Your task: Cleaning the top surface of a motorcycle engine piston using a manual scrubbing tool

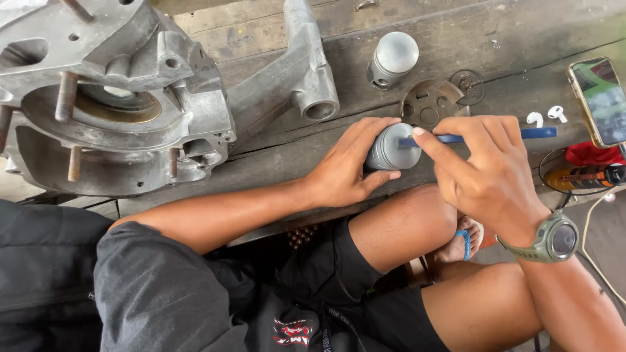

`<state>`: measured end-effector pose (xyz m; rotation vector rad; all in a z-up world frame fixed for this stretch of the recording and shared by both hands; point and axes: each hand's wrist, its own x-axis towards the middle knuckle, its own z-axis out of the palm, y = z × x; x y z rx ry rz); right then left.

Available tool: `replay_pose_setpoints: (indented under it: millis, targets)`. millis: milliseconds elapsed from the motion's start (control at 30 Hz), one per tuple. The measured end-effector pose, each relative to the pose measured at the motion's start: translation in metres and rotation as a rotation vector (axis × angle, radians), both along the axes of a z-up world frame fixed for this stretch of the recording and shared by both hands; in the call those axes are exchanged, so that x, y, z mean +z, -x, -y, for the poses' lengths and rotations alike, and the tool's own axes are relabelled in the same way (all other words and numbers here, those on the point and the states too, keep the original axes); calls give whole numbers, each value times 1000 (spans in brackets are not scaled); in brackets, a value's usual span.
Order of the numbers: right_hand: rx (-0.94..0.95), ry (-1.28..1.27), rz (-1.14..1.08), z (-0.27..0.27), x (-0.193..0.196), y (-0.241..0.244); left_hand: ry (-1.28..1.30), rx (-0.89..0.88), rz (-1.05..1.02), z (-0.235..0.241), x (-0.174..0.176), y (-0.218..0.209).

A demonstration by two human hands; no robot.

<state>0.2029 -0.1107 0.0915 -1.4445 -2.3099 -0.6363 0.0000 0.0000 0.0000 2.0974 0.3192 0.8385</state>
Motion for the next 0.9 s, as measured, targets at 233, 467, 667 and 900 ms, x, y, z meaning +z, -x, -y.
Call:
replay_pose_setpoints:
  millis: [233,467,667,900]
  targets:
    - [134,74,26,5,5,12,13,10,39,2,4,1]
    - [79,35,17,3,8,12,7,29,14,0,3,1]
    - [48,61,9,3,0,-1,39,27,-4,1,2,2]
    - [135,60,15,5,9,14,52,29,29,1,5,1]
